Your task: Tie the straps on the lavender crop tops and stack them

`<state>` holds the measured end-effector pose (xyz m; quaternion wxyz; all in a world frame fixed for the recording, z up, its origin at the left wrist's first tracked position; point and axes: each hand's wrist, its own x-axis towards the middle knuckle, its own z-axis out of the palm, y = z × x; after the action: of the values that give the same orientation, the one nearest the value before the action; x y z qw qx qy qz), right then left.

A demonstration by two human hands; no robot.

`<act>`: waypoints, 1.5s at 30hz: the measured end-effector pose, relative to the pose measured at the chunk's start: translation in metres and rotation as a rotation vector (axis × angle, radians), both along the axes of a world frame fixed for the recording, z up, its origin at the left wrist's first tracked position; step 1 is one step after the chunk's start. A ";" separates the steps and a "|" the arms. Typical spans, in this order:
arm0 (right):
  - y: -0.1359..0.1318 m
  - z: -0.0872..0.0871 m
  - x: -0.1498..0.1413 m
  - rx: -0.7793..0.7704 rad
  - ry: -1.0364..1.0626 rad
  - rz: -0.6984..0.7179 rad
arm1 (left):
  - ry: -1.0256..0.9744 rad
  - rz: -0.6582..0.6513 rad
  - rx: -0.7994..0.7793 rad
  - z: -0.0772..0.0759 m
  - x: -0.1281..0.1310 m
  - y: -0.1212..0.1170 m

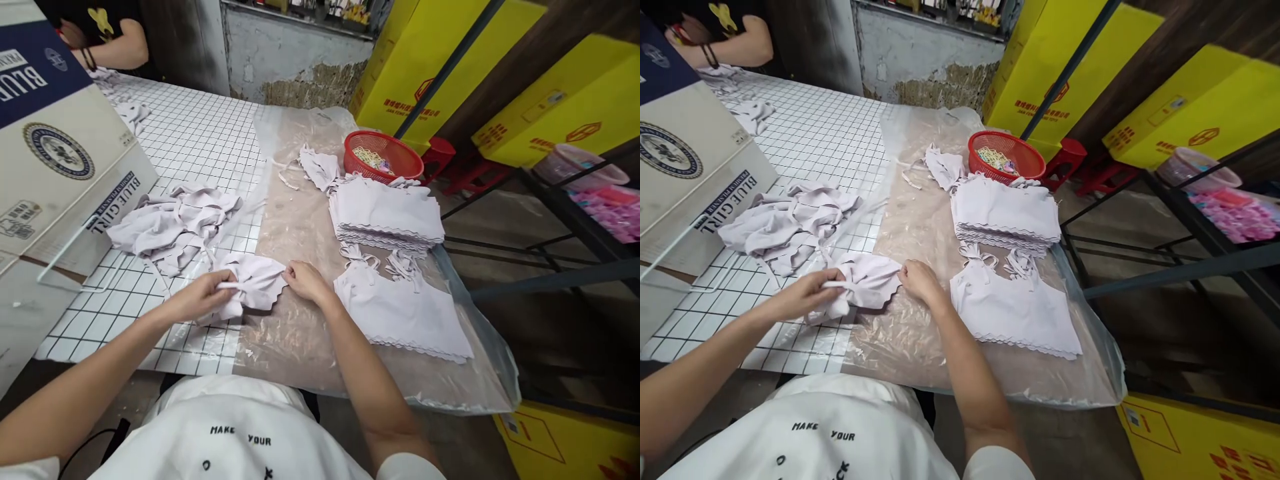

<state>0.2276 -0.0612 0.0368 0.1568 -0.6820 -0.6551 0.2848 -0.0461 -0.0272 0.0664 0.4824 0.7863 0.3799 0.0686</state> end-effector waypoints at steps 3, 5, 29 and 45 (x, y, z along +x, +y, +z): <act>-0.009 0.002 0.008 -0.061 0.176 -0.026 | 0.002 0.171 -0.059 0.018 -0.005 0.031; -0.015 0.000 0.013 -0.156 0.413 -0.153 | 0.063 0.357 0.221 0.014 -0.006 0.041; -0.017 -0.008 0.015 -0.039 0.102 -0.254 | 0.372 -0.267 0.608 0.000 -0.007 0.049; -0.014 0.009 0.052 -0.304 0.121 -0.384 | 0.083 -0.019 0.474 0.000 -0.026 0.076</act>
<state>0.2799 -0.0757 0.0457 0.1428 -0.7914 -0.4525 0.3853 -0.0723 0.0489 0.0662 0.2688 0.8833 0.3653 0.1188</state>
